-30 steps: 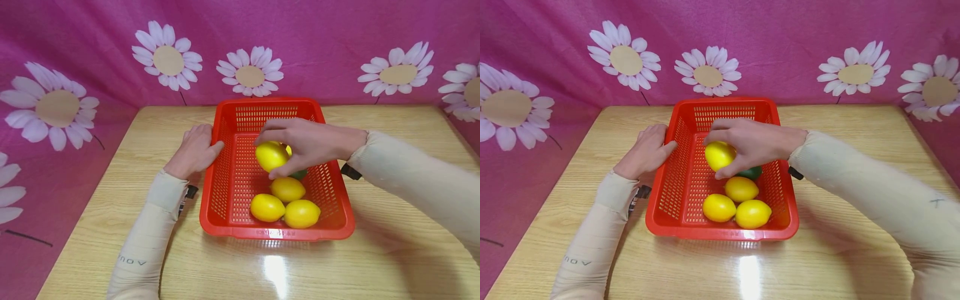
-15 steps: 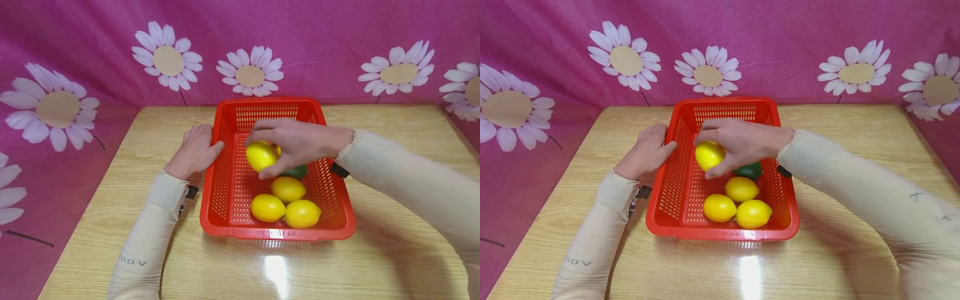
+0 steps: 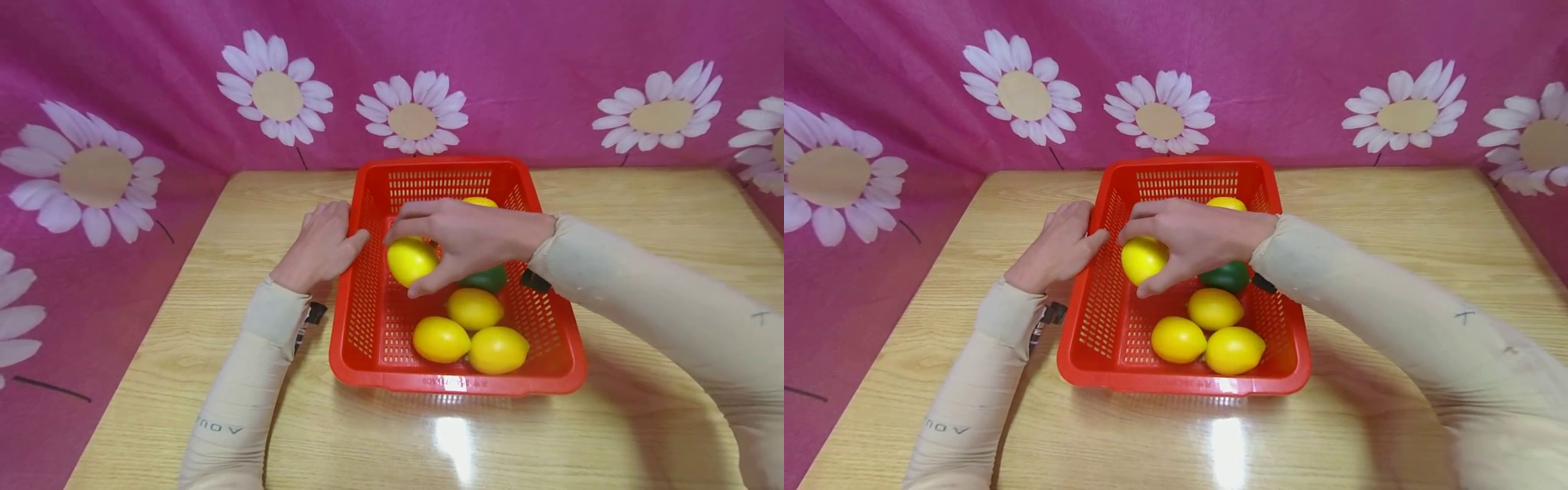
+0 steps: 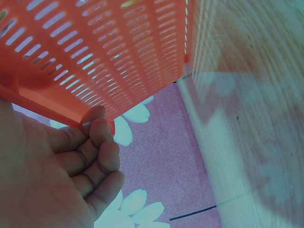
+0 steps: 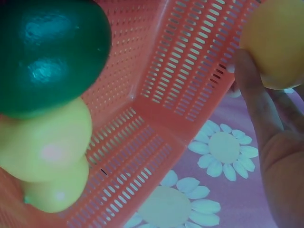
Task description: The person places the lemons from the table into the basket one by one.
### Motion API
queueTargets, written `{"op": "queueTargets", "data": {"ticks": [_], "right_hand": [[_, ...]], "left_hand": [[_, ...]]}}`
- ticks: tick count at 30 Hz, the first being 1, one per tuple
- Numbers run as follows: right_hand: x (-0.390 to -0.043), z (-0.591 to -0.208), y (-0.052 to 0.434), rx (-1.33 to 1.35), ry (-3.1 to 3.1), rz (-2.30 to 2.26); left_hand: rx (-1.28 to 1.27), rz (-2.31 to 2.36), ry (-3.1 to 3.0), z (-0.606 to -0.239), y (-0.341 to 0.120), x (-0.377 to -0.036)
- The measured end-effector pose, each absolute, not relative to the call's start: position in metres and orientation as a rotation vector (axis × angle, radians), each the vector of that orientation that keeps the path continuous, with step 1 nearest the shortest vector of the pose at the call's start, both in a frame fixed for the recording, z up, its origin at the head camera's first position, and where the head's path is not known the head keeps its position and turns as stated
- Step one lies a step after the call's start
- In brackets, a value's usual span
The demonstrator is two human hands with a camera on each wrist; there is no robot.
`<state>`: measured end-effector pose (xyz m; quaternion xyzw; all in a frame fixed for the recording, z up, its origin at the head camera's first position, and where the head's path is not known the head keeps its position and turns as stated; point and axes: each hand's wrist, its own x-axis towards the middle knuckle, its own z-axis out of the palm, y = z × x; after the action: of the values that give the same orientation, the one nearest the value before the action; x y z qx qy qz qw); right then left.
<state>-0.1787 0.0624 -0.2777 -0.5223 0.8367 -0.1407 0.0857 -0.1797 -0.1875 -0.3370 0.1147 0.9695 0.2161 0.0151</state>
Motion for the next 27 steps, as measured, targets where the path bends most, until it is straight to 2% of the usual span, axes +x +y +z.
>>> {"op": "queueTargets", "data": {"ticks": [27], "right_hand": [[-0.181,-0.313,0.055,-1.463,2.288,-0.338]], "left_hand": [[0.318,0.693,3.004,-0.337,-0.187,-0.180]]}}
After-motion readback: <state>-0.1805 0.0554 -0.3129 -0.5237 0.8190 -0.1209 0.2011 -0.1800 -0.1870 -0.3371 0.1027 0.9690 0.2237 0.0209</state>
